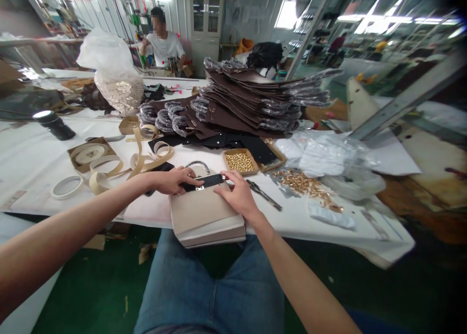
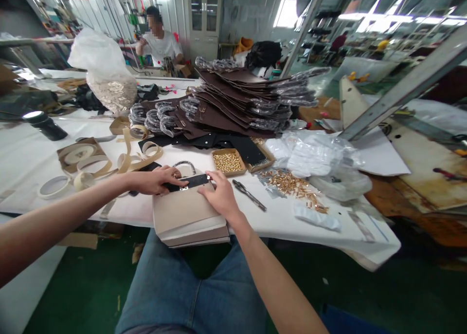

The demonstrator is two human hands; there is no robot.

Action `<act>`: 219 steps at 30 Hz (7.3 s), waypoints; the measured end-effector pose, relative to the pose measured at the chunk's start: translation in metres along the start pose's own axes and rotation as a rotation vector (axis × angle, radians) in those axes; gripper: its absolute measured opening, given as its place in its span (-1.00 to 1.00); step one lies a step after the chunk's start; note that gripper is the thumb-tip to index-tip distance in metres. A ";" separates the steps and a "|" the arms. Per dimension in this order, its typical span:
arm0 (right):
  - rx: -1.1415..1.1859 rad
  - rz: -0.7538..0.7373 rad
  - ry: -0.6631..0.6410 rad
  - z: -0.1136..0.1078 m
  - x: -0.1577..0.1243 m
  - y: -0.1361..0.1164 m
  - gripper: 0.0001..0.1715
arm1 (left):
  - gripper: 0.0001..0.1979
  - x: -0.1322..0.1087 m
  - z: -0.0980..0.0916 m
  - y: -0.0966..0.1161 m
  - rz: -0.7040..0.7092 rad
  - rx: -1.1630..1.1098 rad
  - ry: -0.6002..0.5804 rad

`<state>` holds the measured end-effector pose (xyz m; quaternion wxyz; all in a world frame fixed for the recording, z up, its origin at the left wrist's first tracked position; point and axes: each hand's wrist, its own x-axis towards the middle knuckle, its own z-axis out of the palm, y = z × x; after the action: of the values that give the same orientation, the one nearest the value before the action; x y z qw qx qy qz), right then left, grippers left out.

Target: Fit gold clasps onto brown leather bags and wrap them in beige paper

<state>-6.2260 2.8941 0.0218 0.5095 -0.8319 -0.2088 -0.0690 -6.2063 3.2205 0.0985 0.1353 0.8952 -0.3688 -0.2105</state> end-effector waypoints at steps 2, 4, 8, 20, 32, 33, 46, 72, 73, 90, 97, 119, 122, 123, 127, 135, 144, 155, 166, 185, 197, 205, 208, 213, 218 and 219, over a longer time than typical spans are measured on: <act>-0.043 -0.006 0.009 0.002 0.000 -0.001 -0.32 | -0.20 0.004 0.000 0.006 -0.005 0.080 0.037; -0.099 -0.052 0.011 0.000 0.003 -0.001 -0.25 | -0.29 0.008 0.002 0.016 -0.004 0.161 0.084; -0.218 -0.241 -0.094 -0.012 0.021 0.004 -0.37 | -0.50 0.013 0.010 0.042 0.002 0.266 0.130; -0.188 -0.392 -0.441 -0.038 0.053 0.014 -0.67 | -0.74 0.058 0.083 0.106 -0.492 0.290 0.661; -0.202 -0.448 -0.326 -0.026 0.044 0.020 -0.73 | -0.71 0.074 0.100 0.081 -0.317 -0.095 0.845; -0.208 -0.453 -0.321 -0.026 0.043 0.021 -0.73 | -0.72 0.075 0.100 0.081 -0.316 -0.117 0.855; -0.204 -0.492 -0.310 -0.025 0.041 0.023 -0.71 | -0.65 0.077 0.111 0.076 -0.307 -0.084 0.893; 0.047 0.010 -0.200 -0.016 0.042 0.015 -0.81 | -0.62 0.076 0.112 0.077 -0.333 -0.072 0.894; 0.034 -0.017 -0.199 -0.015 0.043 0.014 -0.81 | -0.62 0.076 0.112 0.077 -0.335 -0.069 0.896; -0.158 -0.288 -0.215 -0.011 0.040 0.004 -0.83 | -0.66 0.074 0.110 0.079 -0.339 -0.065 0.903; -0.135 -0.311 -0.350 -0.024 0.038 0.006 -0.69 | -0.65 0.073 0.110 0.079 -0.340 -0.047 0.892; -0.147 -0.349 -0.226 -0.012 0.031 0.020 -0.81 | -0.63 0.075 0.109 0.080 -0.369 -0.075 0.886; -0.154 -0.364 -0.239 -0.012 0.031 0.023 -0.83 | -0.64 0.075 0.109 0.081 -0.368 -0.065 0.879; -0.155 -0.369 -0.247 -0.013 0.031 0.023 -0.83 | -0.65 0.075 0.108 0.081 -0.366 -0.066 0.876; -0.155 -0.384 -0.269 -0.015 0.034 0.024 -0.83 | -0.68 0.075 0.107 0.081 -0.365 -0.080 0.861; -0.156 -0.346 -0.215 -0.015 0.025 0.026 -0.71 | -0.68 0.075 0.106 0.082 -0.388 -0.066 0.850; -0.233 -0.450 -0.154 -0.010 0.012 0.029 -0.66 | -0.68 0.074 0.106 0.084 -0.375 -0.056 0.859; -0.298 -0.500 -0.141 -0.007 0.006 0.023 -0.62 | -0.65 0.074 0.106 0.086 -0.386 -0.062 0.859; -0.271 -0.361 -0.113 -0.005 0.011 0.012 -0.72 | -0.74 0.090 0.068 0.069 -0.611 -0.347 0.747; -0.760 0.220 0.014 -0.070 -0.001 0.063 -0.64 | -0.59 0.100 0.023 0.069 -0.772 -0.387 0.470; 0.601 0.003 0.302 -0.046 0.037 -0.040 -0.40 | -0.46 0.109 0.033 0.048 -0.755 -0.440 0.472; 0.685 0.028 0.365 0.023 0.078 -0.059 -0.08 | -0.34 0.111 0.034 0.047 -0.777 -0.405 0.516; 0.686 0.054 0.348 0.035 0.078 -0.051 -0.09 | -0.38 0.111 0.034 0.048 -0.792 -0.432 0.520; 0.629 0.095 0.369 0.042 0.080 -0.043 -0.10 | -0.40 0.110 0.036 0.047 -0.776 -0.439 0.525; 0.598 0.097 0.372 0.046 0.083 -0.038 -0.16 | -0.41 0.114 0.032 0.053 -0.763 -0.419 0.492; 0.603 0.099 0.384 0.046 0.085 -0.037 -0.16 | -0.42 0.115 0.031 0.055 -0.759 -0.409 0.496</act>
<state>-6.1697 2.9722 0.0585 0.7645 -0.6254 -0.0796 -0.1344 -6.1807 3.0976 0.0611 0.3057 0.9445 0.0750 -0.0938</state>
